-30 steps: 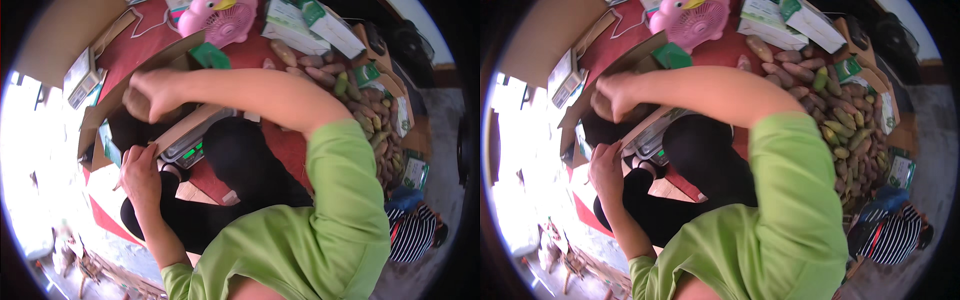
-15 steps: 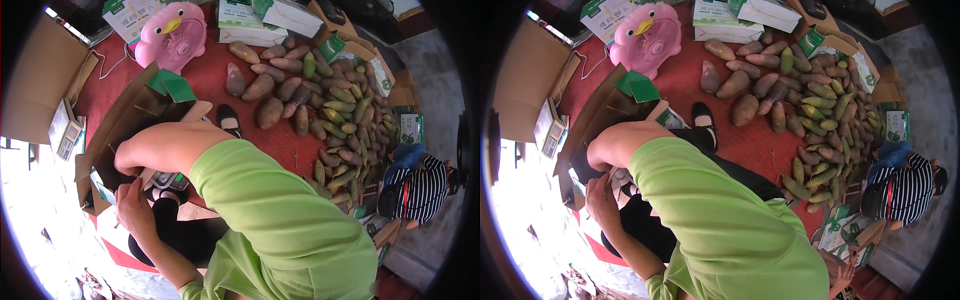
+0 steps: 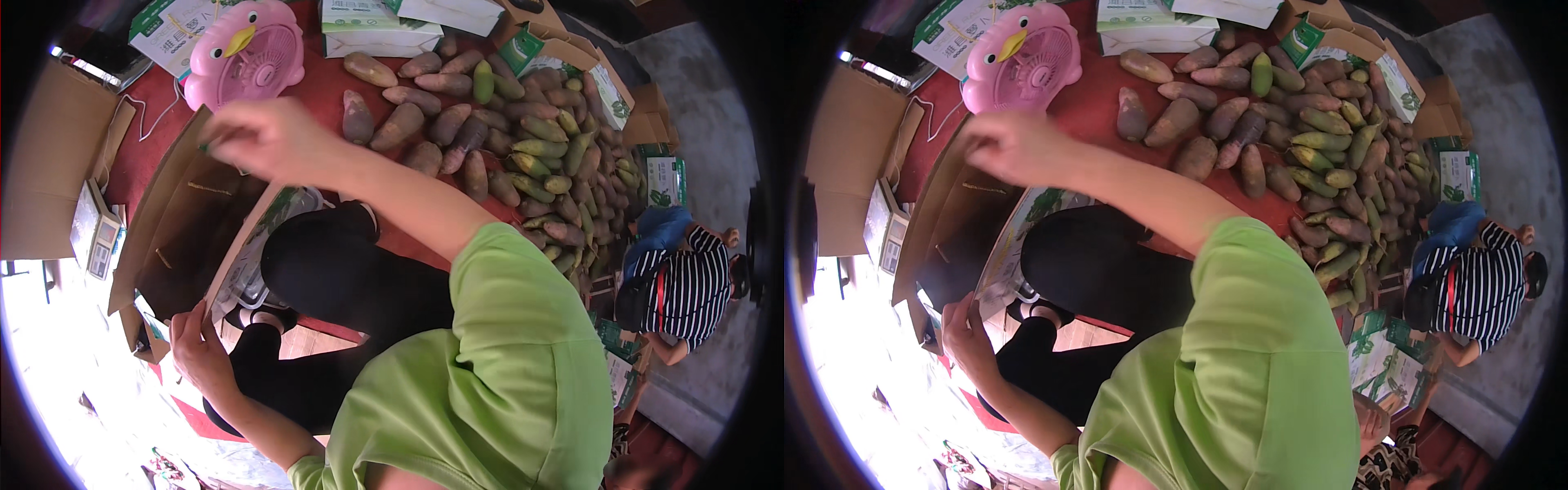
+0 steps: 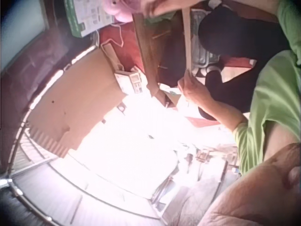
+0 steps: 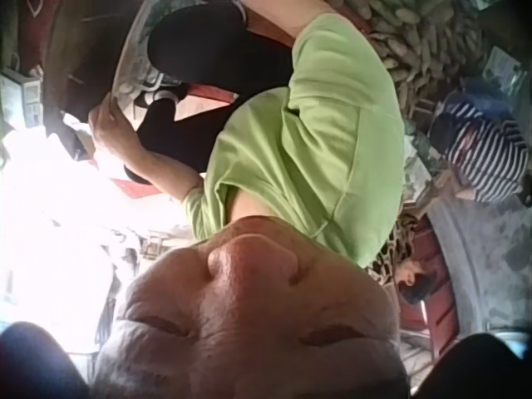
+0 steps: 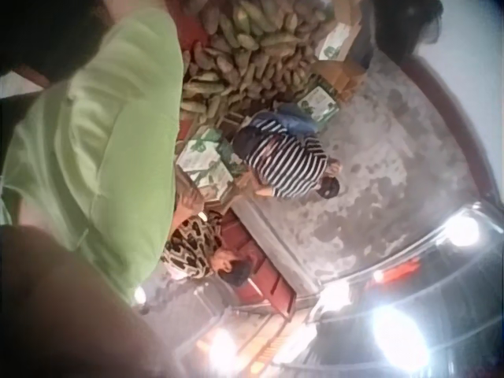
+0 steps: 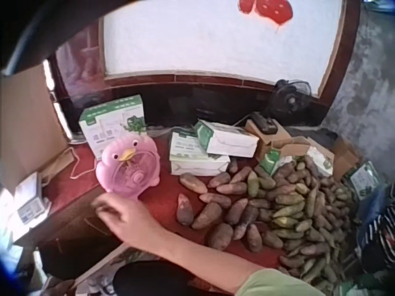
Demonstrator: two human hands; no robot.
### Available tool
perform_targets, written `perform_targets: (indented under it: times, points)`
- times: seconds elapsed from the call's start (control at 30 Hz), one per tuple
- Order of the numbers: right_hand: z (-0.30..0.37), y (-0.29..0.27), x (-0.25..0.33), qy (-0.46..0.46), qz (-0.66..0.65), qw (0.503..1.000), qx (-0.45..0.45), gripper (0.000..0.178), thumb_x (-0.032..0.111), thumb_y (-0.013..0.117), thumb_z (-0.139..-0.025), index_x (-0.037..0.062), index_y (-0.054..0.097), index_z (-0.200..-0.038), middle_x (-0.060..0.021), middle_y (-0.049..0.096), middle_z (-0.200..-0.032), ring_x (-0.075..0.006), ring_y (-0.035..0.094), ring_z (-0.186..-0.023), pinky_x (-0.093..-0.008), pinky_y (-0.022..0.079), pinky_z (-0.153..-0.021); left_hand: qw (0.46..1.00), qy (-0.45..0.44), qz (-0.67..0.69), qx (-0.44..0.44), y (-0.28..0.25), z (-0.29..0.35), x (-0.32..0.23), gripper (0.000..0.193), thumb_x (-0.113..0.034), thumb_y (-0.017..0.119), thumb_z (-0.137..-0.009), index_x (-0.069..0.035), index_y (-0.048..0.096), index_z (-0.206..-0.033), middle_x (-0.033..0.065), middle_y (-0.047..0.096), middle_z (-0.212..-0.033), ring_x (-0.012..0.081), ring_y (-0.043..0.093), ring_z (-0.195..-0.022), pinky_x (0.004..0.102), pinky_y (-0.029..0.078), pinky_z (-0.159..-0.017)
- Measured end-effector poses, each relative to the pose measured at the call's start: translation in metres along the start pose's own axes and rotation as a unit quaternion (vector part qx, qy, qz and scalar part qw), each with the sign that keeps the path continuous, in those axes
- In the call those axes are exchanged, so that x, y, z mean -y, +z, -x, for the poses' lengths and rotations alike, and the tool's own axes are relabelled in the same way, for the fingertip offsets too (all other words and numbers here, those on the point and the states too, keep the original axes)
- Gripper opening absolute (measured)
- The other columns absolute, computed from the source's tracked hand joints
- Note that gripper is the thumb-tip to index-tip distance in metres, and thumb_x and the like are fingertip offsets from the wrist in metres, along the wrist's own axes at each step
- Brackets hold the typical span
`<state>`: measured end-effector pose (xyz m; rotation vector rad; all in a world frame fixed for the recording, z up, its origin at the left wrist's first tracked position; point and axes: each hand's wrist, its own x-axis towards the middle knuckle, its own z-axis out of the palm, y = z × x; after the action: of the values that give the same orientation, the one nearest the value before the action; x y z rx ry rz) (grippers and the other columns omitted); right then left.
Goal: The recorder is sorting and packing green radishes/sweet potatoes into cardboard boxes, using a scale to weigh the packages.
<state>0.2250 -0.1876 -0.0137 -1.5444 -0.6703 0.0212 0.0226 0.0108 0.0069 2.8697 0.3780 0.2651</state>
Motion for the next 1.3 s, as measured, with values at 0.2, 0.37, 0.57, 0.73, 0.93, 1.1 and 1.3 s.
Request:
perform_targets:
  times: [0.2,0.37,0.57,0.73,0.93,1.1,1.3]
  points:
    - [0.139,-0.117,-0.158,0.222,0.176,0.934,-0.216,0.022,0.010,0.061,-0.077,0.0060,0.063,-0.099,-0.0128,0.066,-0.092,-0.0266,0.064,-0.088,-0.0353,0.050,-0.077,1.000,0.026,0.015,0.004,0.003,-0.003,0.002,0.014,-0.003,0.062,-0.082,-0.002,0.068,-0.094,0.0081,0.059,-0.080,0.0234,0.058,-0.075,0.0341,0.045,-0.064]
    - [0.252,-0.195,-0.213,0.362,0.494,0.754,-0.238,0.028,0.015,0.063,-0.075,0.0082,0.064,-0.102,-0.0177,0.062,-0.101,-0.0347,0.058,-0.098,-0.0417,0.047,-0.086,1.000,0.018,0.022,0.006,0.005,-0.002,0.002,0.013,-0.002,0.062,-0.081,0.000,0.068,-0.093,0.0089,0.059,-0.079,0.0232,0.057,-0.074,0.0346,0.044,-0.065]
    - [0.302,-0.249,-0.223,0.595,0.446,0.613,-0.268,0.061,0.030,0.069,-0.074,0.0101,0.045,-0.127,-0.0194,0.050,-0.124,-0.0371,0.050,-0.114,-0.0431,0.042,-0.096,1.000,0.027,0.009,0.003,0.008,-0.003,0.004,0.016,0.000,0.062,-0.081,0.000,0.068,-0.095,0.0083,0.058,-0.077,0.0224,0.055,-0.073,0.0343,0.044,-0.065]
    - [0.313,-0.252,-0.234,0.620,0.430,0.614,-0.232,0.077,0.033,0.076,-0.068,0.0137,0.039,-0.133,-0.0137,0.049,-0.129,-0.0342,0.047,-0.120,-0.0437,0.041,-0.099,1.000,-0.019,0.007,0.004,0.005,-0.004,-0.007,0.018,0.002,0.063,-0.079,0.000,0.068,-0.097,0.0088,0.057,-0.077,0.0220,0.055,-0.073,0.0329,0.043,-0.066]
    - [0.303,-0.249,-0.241,0.648,0.442,0.587,-0.199,0.076,0.035,0.079,-0.066,0.0172,0.042,-0.130,-0.0106,0.050,-0.129,-0.0320,0.048,-0.121,-0.0504,0.044,-0.096,1.000,-0.020,0.010,-0.005,0.000,-0.006,-0.012,0.021,0.005,0.061,-0.076,-0.002,0.068,-0.095,0.0094,0.060,-0.081,0.0249,0.057,-0.076,0.0329,0.044,-0.069]
    - [0.287,-0.226,-0.227,0.639,0.506,0.540,-0.211,0.071,0.029,0.081,-0.062,0.0140,0.046,-0.123,-0.0111,0.052,-0.123,-0.0328,0.050,-0.117,-0.0494,0.048,-0.091,0.998,-0.047,0.029,-0.006,0.001,-0.007,-0.013,0.026,0.007,0.063,-0.070,-0.003,0.068,-0.094,0.0088,0.059,-0.080,0.0254,0.058,-0.077,0.0333,0.046,-0.068]
    - [0.313,-0.221,-0.247,0.530,0.527,0.647,-0.153,0.073,0.022,0.083,-0.056,0.0045,0.047,-0.117,-0.0190,0.053,-0.117,-0.0382,0.050,-0.113,-0.0461,0.044,-0.092,0.997,-0.075,0.012,-0.006,0.000,-0.002,-0.007,0.025,0.003,0.063,-0.068,-0.007,0.069,-0.090,0.0050,0.057,-0.079,0.0245,0.058,-0.080,0.0342,0.047,-0.069]
